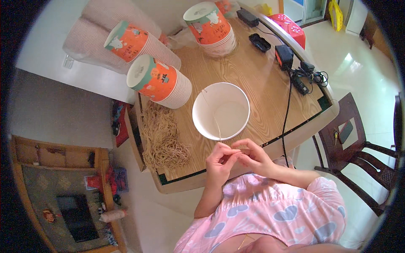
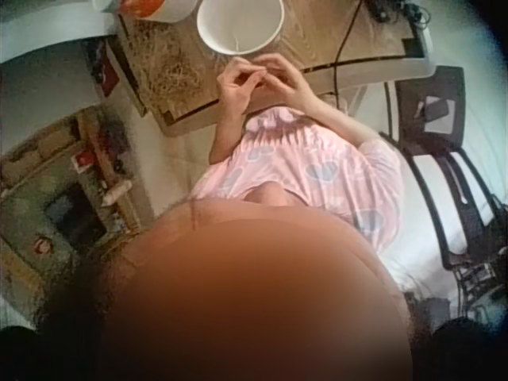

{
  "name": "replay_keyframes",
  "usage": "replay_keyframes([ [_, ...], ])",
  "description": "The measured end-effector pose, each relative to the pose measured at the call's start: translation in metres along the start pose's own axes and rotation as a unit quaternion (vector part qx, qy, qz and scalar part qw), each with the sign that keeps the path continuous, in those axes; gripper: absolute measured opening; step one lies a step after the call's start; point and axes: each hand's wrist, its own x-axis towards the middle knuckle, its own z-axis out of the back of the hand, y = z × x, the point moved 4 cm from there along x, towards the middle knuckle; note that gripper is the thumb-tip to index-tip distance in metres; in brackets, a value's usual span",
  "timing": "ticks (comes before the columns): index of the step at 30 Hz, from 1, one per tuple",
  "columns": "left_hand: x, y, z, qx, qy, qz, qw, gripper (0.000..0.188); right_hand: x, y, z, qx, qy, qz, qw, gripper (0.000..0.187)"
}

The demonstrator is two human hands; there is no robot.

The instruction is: Thread a string through pre-punched holes in paper cups to assemble decorative packaging.

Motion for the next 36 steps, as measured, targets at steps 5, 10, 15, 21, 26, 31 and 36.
replay_keyframes([
  [5,0.002,-0.001,0.000,0.023,-0.050,-0.046,0.997,0.010,0.003,0.003,0.005,-0.074,-0.019,0.000,0.997,0.010],
  [10,0.004,0.005,0.000,-0.025,-0.051,-0.026,0.998,0.013,0.005,0.001,0.010,-0.048,-0.016,-0.023,0.998,0.011],
  [15,0.007,-0.001,-0.002,-0.035,-0.035,-0.029,0.998,0.006,0.006,0.000,0.015,0.052,0.000,-0.071,0.996,0.011],
  [21,0.008,-0.005,-0.002,0.029,-0.005,-0.008,1.000,0.012,0.008,-0.005,0.016,0.108,-0.009,-0.089,0.990,0.006],
  [26,0.008,-0.003,0.000,0.045,-0.002,-0.040,0.998,0.013,0.011,-0.006,0.016,0.119,-0.004,-0.025,0.993,0.006],
  [31,0.009,-0.014,-0.002,0.087,-0.015,-0.041,0.995,0.016,0.013,-0.010,0.018,0.086,-0.022,-0.001,0.996,0.004],
  [36,0.026,-0.037,0.011,0.162,-0.070,-0.103,0.979,0.020,0.020,-0.023,0.029,0.061,-0.097,-0.041,0.993,0.008],
])
